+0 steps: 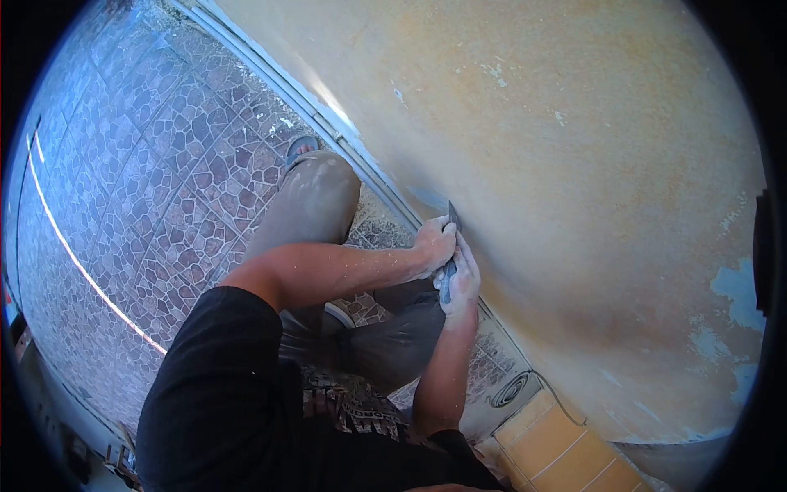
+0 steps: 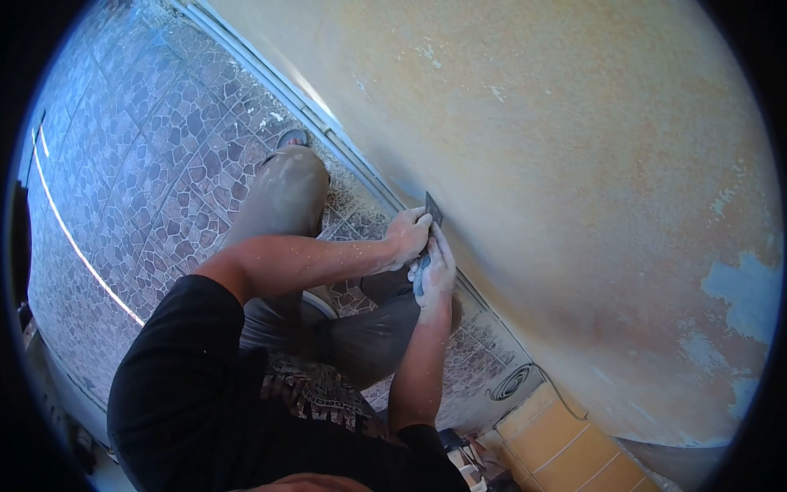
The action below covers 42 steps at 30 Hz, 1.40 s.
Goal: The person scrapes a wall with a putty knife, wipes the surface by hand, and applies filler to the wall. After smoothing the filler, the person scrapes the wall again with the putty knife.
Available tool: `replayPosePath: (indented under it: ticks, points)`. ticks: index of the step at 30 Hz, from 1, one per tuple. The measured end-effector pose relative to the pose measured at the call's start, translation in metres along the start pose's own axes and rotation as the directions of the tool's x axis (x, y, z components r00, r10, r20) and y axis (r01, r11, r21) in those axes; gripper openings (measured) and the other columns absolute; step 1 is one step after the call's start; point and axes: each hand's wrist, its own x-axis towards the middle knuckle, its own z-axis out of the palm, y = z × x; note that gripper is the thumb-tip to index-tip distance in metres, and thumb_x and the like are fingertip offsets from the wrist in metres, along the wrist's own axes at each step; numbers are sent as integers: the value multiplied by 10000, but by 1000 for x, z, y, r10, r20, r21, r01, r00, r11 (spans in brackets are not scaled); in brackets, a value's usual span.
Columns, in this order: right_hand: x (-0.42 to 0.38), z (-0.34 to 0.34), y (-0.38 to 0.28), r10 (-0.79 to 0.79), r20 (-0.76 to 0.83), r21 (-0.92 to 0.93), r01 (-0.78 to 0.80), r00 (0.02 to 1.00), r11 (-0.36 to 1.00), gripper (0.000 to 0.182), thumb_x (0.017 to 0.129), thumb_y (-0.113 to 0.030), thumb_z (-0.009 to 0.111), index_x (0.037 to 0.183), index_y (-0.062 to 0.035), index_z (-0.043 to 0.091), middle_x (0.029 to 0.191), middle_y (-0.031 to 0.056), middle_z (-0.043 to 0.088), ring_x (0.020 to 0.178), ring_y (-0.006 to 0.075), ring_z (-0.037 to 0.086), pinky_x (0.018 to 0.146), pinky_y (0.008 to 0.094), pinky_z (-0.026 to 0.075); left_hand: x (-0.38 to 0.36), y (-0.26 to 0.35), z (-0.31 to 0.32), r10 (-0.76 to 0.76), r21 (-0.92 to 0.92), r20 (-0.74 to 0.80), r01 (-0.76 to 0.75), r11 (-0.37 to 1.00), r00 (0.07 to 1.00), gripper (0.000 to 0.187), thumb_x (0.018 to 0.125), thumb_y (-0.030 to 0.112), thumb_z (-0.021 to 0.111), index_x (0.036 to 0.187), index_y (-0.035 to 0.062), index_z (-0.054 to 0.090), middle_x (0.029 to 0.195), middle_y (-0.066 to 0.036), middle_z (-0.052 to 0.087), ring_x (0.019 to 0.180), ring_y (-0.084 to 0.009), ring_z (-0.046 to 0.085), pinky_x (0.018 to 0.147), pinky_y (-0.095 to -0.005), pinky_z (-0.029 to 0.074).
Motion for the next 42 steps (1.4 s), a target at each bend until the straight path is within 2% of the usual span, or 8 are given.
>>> replayPosePath:
  ticks: [4, 8, 18, 22, 23, 34, 39, 42]
  points:
    - [3, 6, 15, 3, 105, 67, -10, 994, 998, 447, 1003, -172, 441, 1437, -74, 396, 732, 28, 569, 474, 91, 490, 406, 227, 400, 2, 3, -12, -107, -118, 72, 115, 986, 992, 292, 1007, 240, 404, 1028, 46, 620, 690, -37, 555, 477, -110, 486, 435, -288, 434]
    - [6, -7, -2, 118, 194, 345, -180, 974, 921, 483, 984, -164, 416, 1460, -94, 365, 705, 33, 504, 479, 89, 462, 399, 221, 393, -3, 4, -8, -105, -277, 106, 131, 952, 989, 282, 1019, 273, 440, 972, 66, 626, 679, -7, 538, 500, -91, 470, 427, -264, 397]
    - [38, -4, -7, 119, 65, 138, -127, 991, 982, 458, 936, -117, 513, 1375, -4, 449, 768, 38, 571, 490, 92, 482, 414, 215, 401, 29, -13, 7, -179, -618, 73, 185, 764, 981, 340, 1017, 318, 449, 873, 68, 629, 618, -19, 542, 447, -134, 462, 342, -321, 353]
    - [13, -1, -4, 7, 73, 143, -18, 997, 990, 454, 949, -132, 477, 1380, 7, 439, 790, 43, 587, 490, 89, 486, 418, 217, 421, -6, 13, 1, -203, -507, 105, 228, 832, 974, 318, 1016, 298, 455, 903, 67, 642, 599, -21, 525, 451, -131, 469, 347, -315, 362]
    - [4, 6, -10, 27, 17, 136, -29, 999, 990, 468, 951, -151, 461, 1392, 2, 428, 812, 43, 599, 490, 88, 490, 417, 214, 420, -3, 13, 6, -150, -570, 98, 179, 802, 984, 274, 1018, 323, 455, 958, 94, 596, 526, -22, 479, 308, -132, 374, 284, -302, 325]
    - [24, 8, -3, 44, -21, 82, -42, 999, 996, 425, 970, -118, 440, 1386, -39, 468, 678, 29, 529, 481, 117, 477, 399, 254, 394, 3, 9, 2, -227, -497, 45, 218, 840, 973, 315, 1019, 339, 443, 938, 83, 607, 531, -19, 493, 298, -127, 363, 258, -298, 289]
    - [25, -9, -11, 69, 137, 225, -98, 988, 969, 462, 962, -129, 458, 1413, -34, 425, 768, 42, 551, 492, 97, 472, 394, 242, 383, 8, 3, 10, -153, -387, -11, 137, 912, 988, 302, 1003, 313, 499, 859, 81, 628, 544, -5, 485, 427, -102, 446, 369, -285, 385]
    - [27, -18, -13, 103, 41, 129, -108, 994, 986, 454, 958, -128, 472, 1401, -34, 441, 757, 44, 549, 483, 102, 468, 390, 242, 382, 8, 0, 11, -84, -486, 34, 89, 869, 996, 295, 1005, 308, 496, 874, 79, 629, 566, -11, 506, 421, -105, 448, 362, -284, 381]
